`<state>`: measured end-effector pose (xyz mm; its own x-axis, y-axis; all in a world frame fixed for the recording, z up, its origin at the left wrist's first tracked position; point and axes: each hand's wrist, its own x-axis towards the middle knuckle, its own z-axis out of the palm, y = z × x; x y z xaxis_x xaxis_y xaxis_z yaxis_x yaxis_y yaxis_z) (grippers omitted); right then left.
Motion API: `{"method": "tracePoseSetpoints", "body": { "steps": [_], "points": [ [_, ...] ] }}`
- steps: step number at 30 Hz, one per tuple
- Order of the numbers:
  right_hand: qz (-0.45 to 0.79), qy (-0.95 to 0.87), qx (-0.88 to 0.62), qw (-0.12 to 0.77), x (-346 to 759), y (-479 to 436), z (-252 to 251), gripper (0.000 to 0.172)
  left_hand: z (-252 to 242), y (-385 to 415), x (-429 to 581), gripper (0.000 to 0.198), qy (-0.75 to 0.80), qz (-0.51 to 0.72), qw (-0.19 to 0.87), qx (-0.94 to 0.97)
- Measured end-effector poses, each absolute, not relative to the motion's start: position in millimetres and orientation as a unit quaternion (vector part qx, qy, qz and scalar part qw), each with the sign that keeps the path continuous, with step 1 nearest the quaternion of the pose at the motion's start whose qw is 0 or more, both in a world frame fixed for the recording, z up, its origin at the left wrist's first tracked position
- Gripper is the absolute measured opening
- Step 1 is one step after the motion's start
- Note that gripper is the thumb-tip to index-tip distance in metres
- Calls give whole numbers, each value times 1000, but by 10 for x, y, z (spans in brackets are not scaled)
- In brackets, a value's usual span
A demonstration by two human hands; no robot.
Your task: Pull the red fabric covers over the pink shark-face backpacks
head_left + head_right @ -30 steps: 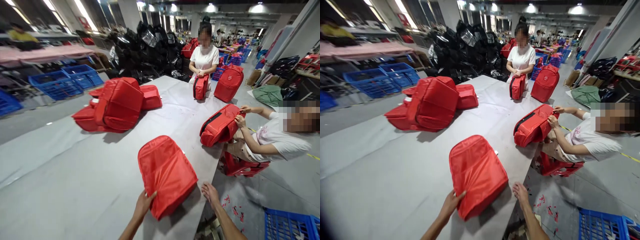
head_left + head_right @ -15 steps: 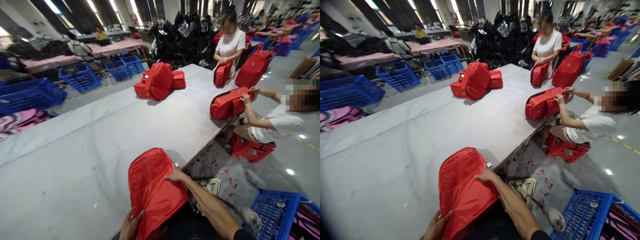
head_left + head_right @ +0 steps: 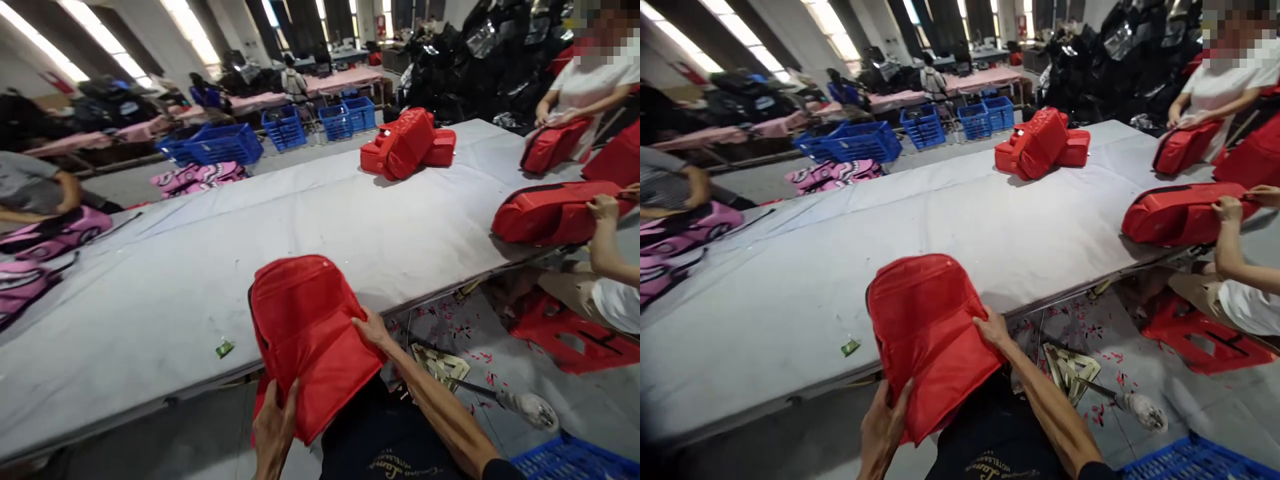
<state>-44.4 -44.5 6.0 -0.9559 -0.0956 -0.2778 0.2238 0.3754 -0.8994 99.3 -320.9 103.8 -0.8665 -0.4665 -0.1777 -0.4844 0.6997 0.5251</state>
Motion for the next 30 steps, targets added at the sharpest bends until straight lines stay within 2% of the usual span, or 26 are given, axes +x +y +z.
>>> {"method": "tracePoseSetpoints", "body": {
  "steps": [3,5,8,12,15,18,21,22,25,27,29,30],
  "points": [
    [-658,752,15,14,-561,-193,329,50,964,-3052,825,43,902,353,-35,-244],
    [-696,717,12,-26,-685,15,522,57,883,-2975,620,44,894,384,-42,-229],
    [-712,702,17,-35,-852,352,760,68,824,-2877,232,53,882,434,-37,-180],
    [-689,724,23,-29,-946,703,1011,85,878,-2721,-321,67,851,508,-96,-94],
    [-645,753,62,-112,-1026,815,1305,84,916,-2564,-716,50,832,544,-99,-55],
    [-535,821,2,-200,-1271,839,1692,78,930,-2378,-1090,35,812,578,-80,-21],
    [-387,907,-73,-152,-1679,832,2020,96,924,-2214,-1415,38,807,585,-75,33],
    [-354,924,-75,-122,-1824,827,2099,97,912,-2179,-1506,39,807,583,-74,49],
    [-315,943,-84,-65,-2184,800,2257,69,832,-2151,-1720,39,807,581,-66,76],
    [-291,948,-100,-85,-2334,773,2315,59,760,-2195,-1830,38,808,579,-61,84],
    [-249,958,-100,-105,-2420,743,2350,60,700,-2268,-1929,36,808,580,-61,89],
    [-225,964,-98,-99,-2444,727,2362,71,682,-2309,-1977,34,807,580,-63,92]
  ]
}}
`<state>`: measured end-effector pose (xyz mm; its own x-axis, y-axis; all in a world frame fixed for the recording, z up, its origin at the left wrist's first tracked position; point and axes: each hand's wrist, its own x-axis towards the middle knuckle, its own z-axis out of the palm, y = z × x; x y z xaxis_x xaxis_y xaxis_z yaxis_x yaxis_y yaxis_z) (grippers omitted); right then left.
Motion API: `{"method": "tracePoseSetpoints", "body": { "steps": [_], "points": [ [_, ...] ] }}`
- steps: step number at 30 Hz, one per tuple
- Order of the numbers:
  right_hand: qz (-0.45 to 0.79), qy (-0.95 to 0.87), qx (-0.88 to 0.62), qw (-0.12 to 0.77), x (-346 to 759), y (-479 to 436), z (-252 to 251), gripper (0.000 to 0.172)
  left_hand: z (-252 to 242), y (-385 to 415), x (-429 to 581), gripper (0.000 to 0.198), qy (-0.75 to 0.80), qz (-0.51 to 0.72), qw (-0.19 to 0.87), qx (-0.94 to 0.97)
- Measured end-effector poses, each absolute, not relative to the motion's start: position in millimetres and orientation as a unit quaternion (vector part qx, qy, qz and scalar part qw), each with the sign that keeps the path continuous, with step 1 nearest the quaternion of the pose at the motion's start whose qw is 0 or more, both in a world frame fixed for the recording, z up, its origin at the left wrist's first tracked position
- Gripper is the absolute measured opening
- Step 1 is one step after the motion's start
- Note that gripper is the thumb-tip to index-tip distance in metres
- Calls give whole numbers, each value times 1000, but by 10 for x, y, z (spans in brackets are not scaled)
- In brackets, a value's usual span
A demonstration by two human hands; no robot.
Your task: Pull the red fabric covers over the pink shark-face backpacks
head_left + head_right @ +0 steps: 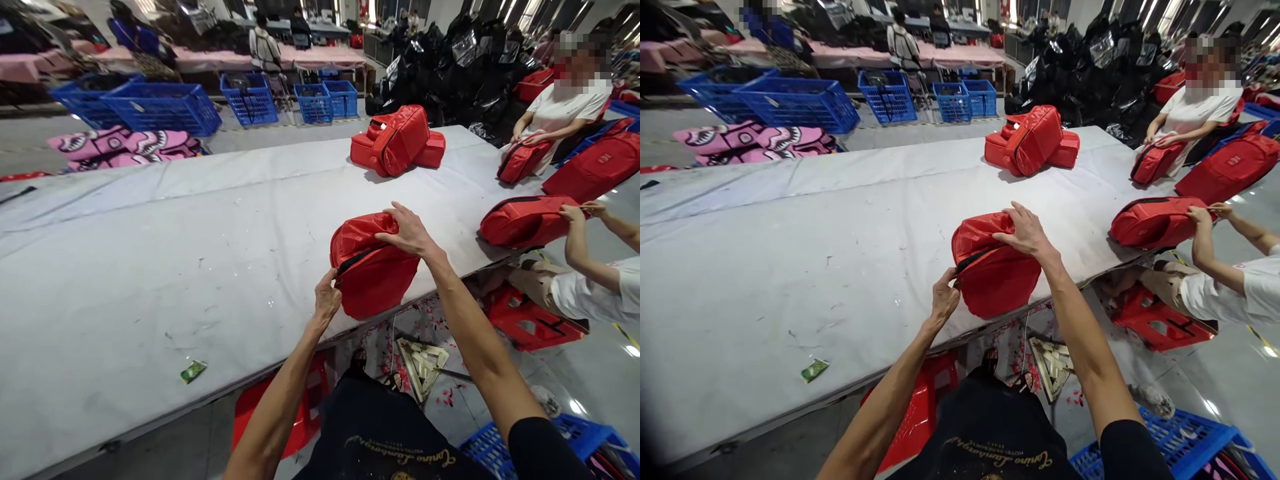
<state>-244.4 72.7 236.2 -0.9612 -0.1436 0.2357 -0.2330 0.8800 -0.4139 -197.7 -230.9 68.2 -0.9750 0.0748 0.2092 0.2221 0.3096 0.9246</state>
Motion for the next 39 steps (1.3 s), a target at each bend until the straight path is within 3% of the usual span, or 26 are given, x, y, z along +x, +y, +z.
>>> {"method": "tracePoseSetpoints", "body": {
  "steps": [2,3,8,12,20,24,28,32,35,39],
  "points": [
    [181,-977,93,61,-2452,689,2384,92,682,-2389,-2062,31,-806,-579,66,-102],
    [164,-982,86,41,-2436,666,2395,94,700,-2422,-2094,30,-807,-576,66,-111],
    [99,-995,2,5,-2177,476,2403,64,873,-2446,-2060,39,-816,-550,121,-127],
    [67,-994,-74,39,-1961,347,2321,58,921,-2290,-1854,55,-812,-549,165,-106],
    [65,-985,-139,85,-1831,370,2182,54,997,-2218,-1687,29,-853,-463,187,-153],
    [59,-984,-138,95,-1797,287,2136,58,1297,-2144,-1906,39,-895,-398,110,-166],
    [64,-984,-143,89,-1901,374,2137,65,1238,-2269,-1868,21,-908,-222,39,-354],
    [75,-988,-122,61,-2071,608,2146,63,600,-2885,-1409,51,-793,-62,-43,-605],
    [101,-990,-64,77,-2069,578,2088,65,226,-3231,-1158,54,-804,28,-105,-584],
    [129,-972,19,196,-1792,233,1982,90,231,-3016,-1245,59,-843,70,-236,-478]
  ]
}}
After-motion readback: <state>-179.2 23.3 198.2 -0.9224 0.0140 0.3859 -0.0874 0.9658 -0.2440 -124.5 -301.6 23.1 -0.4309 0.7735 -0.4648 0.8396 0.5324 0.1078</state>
